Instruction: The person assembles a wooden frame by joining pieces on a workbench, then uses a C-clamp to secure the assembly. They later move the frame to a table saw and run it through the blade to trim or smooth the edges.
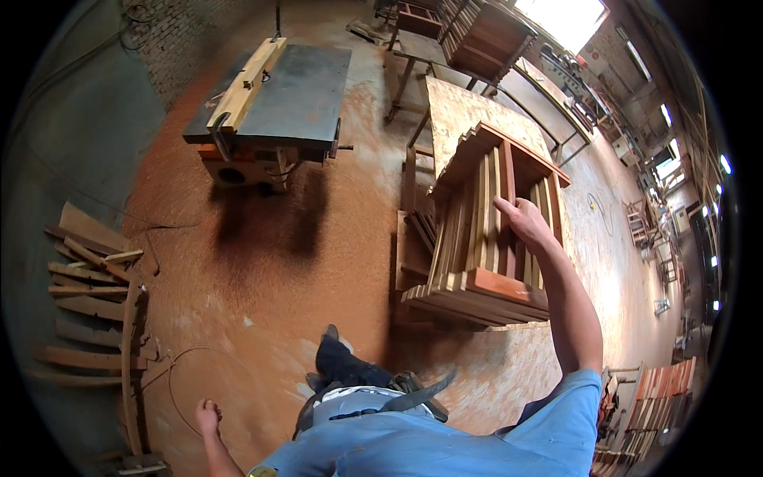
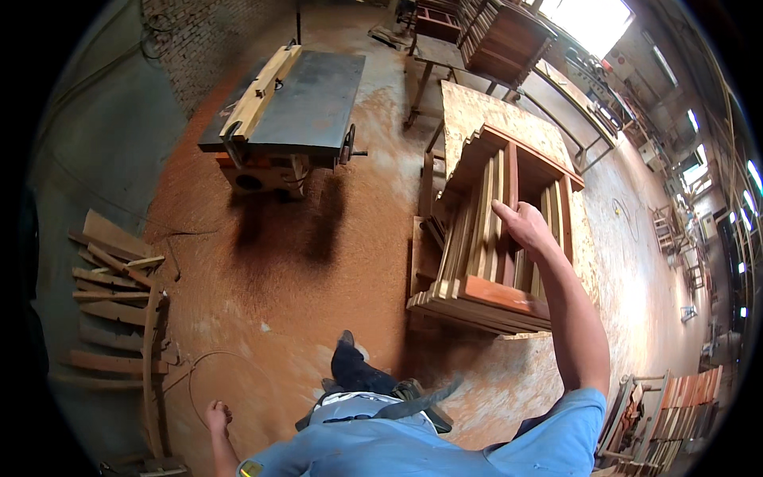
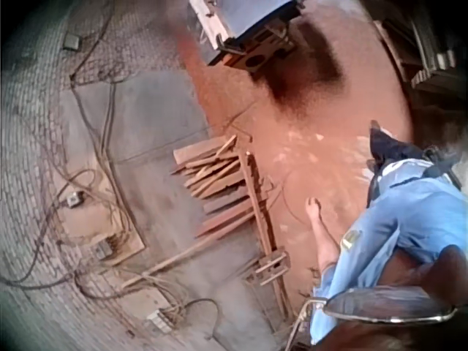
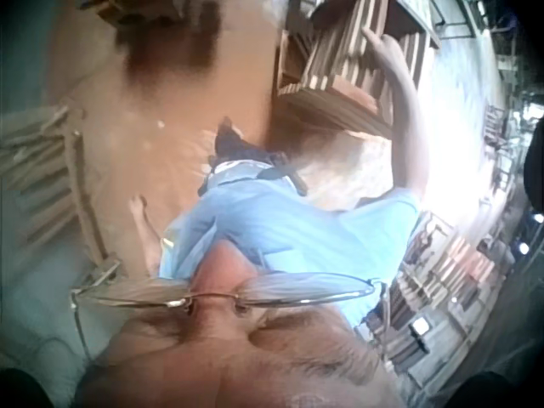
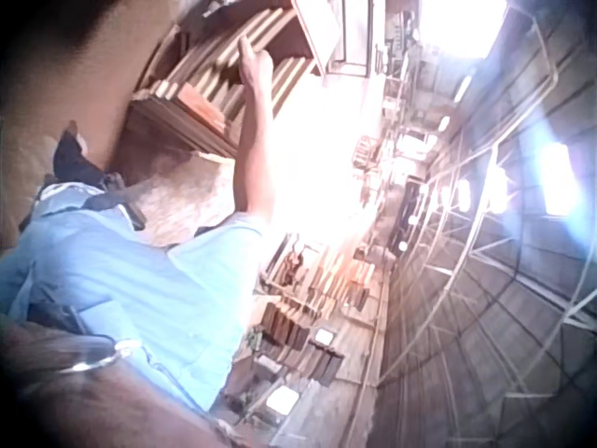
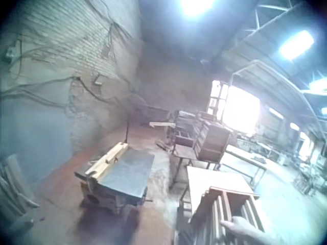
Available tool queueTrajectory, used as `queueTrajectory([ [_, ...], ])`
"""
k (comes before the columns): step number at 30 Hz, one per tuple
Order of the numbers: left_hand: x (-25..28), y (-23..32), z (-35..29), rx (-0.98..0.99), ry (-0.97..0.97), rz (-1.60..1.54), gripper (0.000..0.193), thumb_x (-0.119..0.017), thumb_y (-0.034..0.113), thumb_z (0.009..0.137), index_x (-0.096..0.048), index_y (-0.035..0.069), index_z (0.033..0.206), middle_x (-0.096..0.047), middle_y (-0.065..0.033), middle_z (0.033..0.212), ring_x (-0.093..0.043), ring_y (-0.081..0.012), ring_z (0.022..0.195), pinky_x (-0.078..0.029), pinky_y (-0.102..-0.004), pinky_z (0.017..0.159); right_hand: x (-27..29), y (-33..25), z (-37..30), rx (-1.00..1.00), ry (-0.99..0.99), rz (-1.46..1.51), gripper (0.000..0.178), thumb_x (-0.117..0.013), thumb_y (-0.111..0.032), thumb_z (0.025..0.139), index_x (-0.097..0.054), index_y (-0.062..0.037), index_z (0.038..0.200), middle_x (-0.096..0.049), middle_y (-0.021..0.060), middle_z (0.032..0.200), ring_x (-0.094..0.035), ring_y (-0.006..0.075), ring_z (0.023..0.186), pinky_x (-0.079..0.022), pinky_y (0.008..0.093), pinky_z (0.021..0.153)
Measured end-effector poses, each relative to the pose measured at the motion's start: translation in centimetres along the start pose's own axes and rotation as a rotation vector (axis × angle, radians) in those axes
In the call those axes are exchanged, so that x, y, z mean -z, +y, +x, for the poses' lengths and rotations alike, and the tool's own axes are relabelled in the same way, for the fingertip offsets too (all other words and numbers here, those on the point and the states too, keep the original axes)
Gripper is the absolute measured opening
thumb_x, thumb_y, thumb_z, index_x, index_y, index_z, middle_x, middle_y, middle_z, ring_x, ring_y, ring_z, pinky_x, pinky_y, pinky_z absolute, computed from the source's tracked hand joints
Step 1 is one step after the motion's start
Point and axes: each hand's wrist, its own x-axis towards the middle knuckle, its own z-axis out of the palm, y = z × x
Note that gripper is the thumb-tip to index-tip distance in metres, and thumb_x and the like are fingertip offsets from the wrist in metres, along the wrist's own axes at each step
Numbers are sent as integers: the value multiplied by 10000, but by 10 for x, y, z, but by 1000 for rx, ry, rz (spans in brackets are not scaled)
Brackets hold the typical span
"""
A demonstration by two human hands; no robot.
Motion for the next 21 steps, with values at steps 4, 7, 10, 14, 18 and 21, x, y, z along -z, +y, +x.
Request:
queueTrajectory([
  [4, -38, 25, 49, 45, -232, -16, 80, -523, 152, 961, -548, 76, 956, -541, -24, 694, -521, -131, 539, -420, -277, 447, -9, 9, 24, -46, 31, 63, 397, -639, -398, 890, -620, -1, 889, -572, 15, 691, -535, 93, 630, -439, 303, 551],
  [7, -88, 62, 36, 172, -293, 82, 91, -530, 154, 960, -553, 70, 936, -546, -34, 675, -536, -141, 543, -438, -280, 458, -12, -5, 22, -169, -36, 291, 499, -617, -396, 858, -643, 75, 1019, -692, 184, 863, -670, 247, 789, -515, 379, 742],
  [10, -117, 90, 72, 226, -440, 300, 113, -535, 161, 956, -567, 58, 922, -542, -34, 656, -547, -143, 549, -438, -286, 461, -10, -12, 16, -180, 79, -83, 434, -585, -344, 880, -629, 73, 996, -676, 208, 865, -657, 280, 836, -507, 401, 790],
  [14, -148, 145, 147, 110, -603, 471, 160, -547, 167, 946, -599, 16, 931, -576, -58, 686, -572, -152, 571, -452, -296, 489, 6, -34, 14, -333, 78, -113, 456, -585, -326, 900, -597, 85, 1098, -678, 212, 932, -657, 286, 868, -506, 393, 798],
  [18, -240, 249, 210, -596, -655, 873, 349, -591, 221, 902, -621, -33, 1138, -700, -204, 893, -690, -331, 814, -534, -398, 702, 16, -50, 5, -319, 164, -32, 469, -598, -325, 913, -576, 89, 1133, -649, 227, 996, -621, 285, 951, -470, 380, 887],
  [21, -320, 376, 176, -748, -744, 896, 466, -615, 265, 879, -582, 8, 1267, -670, -247, 1070, -654, -374, 1028, -510, -427, 859, 28, -59, 6, -464, 178, -138, 459, -598, -316, 917, -568, 87, 1132, -636, 215, 978, -603, 272, 941, -466, 365, 887],
])
